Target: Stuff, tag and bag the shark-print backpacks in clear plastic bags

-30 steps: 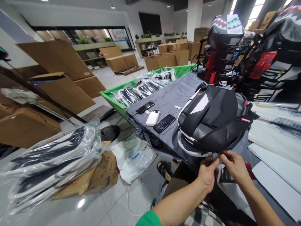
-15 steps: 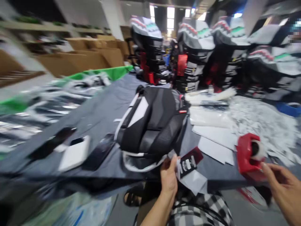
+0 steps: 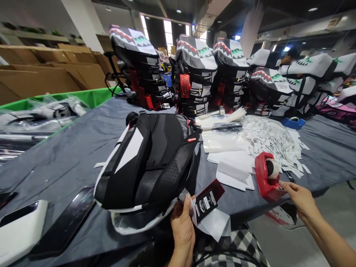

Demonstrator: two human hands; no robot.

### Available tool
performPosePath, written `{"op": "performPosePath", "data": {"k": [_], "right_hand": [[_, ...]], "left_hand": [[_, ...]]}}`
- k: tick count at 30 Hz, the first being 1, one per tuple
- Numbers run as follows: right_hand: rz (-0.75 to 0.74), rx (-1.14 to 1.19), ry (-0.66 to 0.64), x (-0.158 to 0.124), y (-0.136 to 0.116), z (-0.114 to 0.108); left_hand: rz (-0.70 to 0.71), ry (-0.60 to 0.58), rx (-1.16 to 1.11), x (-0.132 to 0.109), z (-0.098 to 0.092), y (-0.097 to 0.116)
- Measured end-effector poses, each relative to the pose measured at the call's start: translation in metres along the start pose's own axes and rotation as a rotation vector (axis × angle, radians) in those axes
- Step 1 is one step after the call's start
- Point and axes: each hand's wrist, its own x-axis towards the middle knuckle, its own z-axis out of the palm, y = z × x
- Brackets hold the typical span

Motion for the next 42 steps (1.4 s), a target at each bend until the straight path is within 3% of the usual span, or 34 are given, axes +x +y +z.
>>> {"op": "performPosePath", "data": {"k": [4, 7, 11, 13, 16, 17, 19, 23, 26, 29, 36, 40, 42], "right_hand": [[-0.033, -0.074, 0.010, -0.018, -0.005, -0.012], [-0.055, -0.081, 0.011, -0.044, 0.005, -0.014], [0.136, 0.375, -0.051, -0.076, 0.017, 0.014], [0.224, 0.596, -0.233, -0.093, 0.007, 0.038], [0.278, 0.656, -0.733, -0.121, -0.034, 0.074], [0.224, 0.614, -0.878, -0.128, -0.052, 0.084], [-0.040, 0.485, -1.053, -0.136, -0.088, 0.103], [-0.657, 0.234, -1.195, -0.126, -0.141, 0.152], [-0.884, 0.102, -1.155, -0.116, -0.153, 0.189], [-0.989, -0.016, -1.037, -0.110, -0.149, 0.208], [-1.151, -0.143, -0.864, -0.107, -0.147, 0.209], [-1.151, -0.161, -0.843, -0.107, -0.145, 0.211], [-1.117, -0.145, -0.858, -0.107, -0.143, 0.210]], "left_hand": [[0.003, 0.012, 0.013, -0.002, 0.000, 0.000], [0.012, 0.008, 0.043, -0.003, 0.000, 0.000], [0.045, 0.005, 0.047, -0.002, 0.001, -0.001], [0.057, 0.002, 0.050, -0.003, 0.002, -0.002], [0.059, 0.001, 0.029, -0.007, 0.002, -0.004], [0.054, -0.008, 0.012, -0.008, 0.003, -0.005], [0.060, -0.049, -0.022, -0.007, 0.005, -0.005], [0.211, -0.124, -0.059, -0.006, 0.012, 0.002], [0.283, -0.139, -0.053, -0.008, 0.016, 0.008], [0.285, -0.138, -0.014, -0.008, 0.016, 0.009], [0.271, -0.173, 0.032, -0.005, 0.014, 0.009], [0.252, -0.204, 0.001, -0.010, 0.012, 0.011], [0.198, -0.162, -0.051, -0.010, 0.010, 0.009]]}}
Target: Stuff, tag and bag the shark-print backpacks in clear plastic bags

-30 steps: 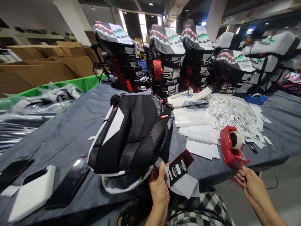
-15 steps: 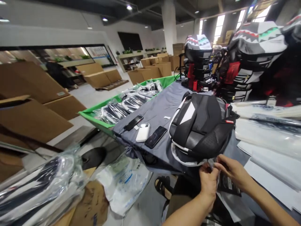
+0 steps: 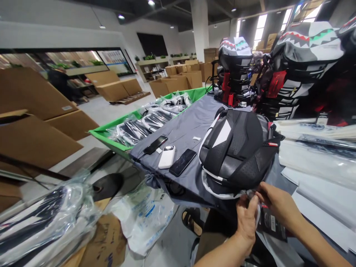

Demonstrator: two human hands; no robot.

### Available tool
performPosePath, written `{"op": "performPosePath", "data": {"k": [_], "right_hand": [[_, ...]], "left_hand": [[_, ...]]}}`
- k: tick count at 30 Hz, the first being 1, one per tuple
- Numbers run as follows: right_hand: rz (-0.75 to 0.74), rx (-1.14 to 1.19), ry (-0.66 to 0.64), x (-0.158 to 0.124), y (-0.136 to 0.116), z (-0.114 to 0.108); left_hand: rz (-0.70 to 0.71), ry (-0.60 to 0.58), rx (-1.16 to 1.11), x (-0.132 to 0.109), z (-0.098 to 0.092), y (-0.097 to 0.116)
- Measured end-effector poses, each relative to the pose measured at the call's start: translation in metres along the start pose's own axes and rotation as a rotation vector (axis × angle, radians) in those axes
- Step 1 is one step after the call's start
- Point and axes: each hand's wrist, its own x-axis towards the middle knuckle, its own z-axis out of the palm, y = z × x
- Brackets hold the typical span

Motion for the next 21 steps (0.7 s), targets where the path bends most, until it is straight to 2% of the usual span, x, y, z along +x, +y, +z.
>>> {"op": "performPosePath", "data": {"k": [4, 7, 10, 13, 17, 21], "right_hand": [[0.065, 0.221, -0.072, -0.006, 0.004, -0.003], [0.117, 0.384, -0.133, -0.009, 0.008, -0.002], [0.158, 0.503, -0.155, -0.006, 0.012, 0.009], [0.184, 0.585, -0.152, 0.001, 0.016, 0.022], [0.235, 0.572, -0.165, 0.007, 0.019, 0.028], [0.330, 0.461, -0.072, 0.007, 0.014, 0.025]], "left_hand": [[-0.146, 0.194, -0.128, 0.001, -0.001, -0.006], [-0.193, 0.151, -0.222, 0.002, -0.001, -0.008], [-0.196, 0.093, -0.229, 0.001, -0.003, -0.008], [-0.187, 0.158, -0.188, 0.002, -0.006, -0.008], [-0.200, 0.192, -0.201, 0.005, -0.009, -0.009], [-0.195, 0.168, -0.225, 0.006, -0.008, -0.008]]}}
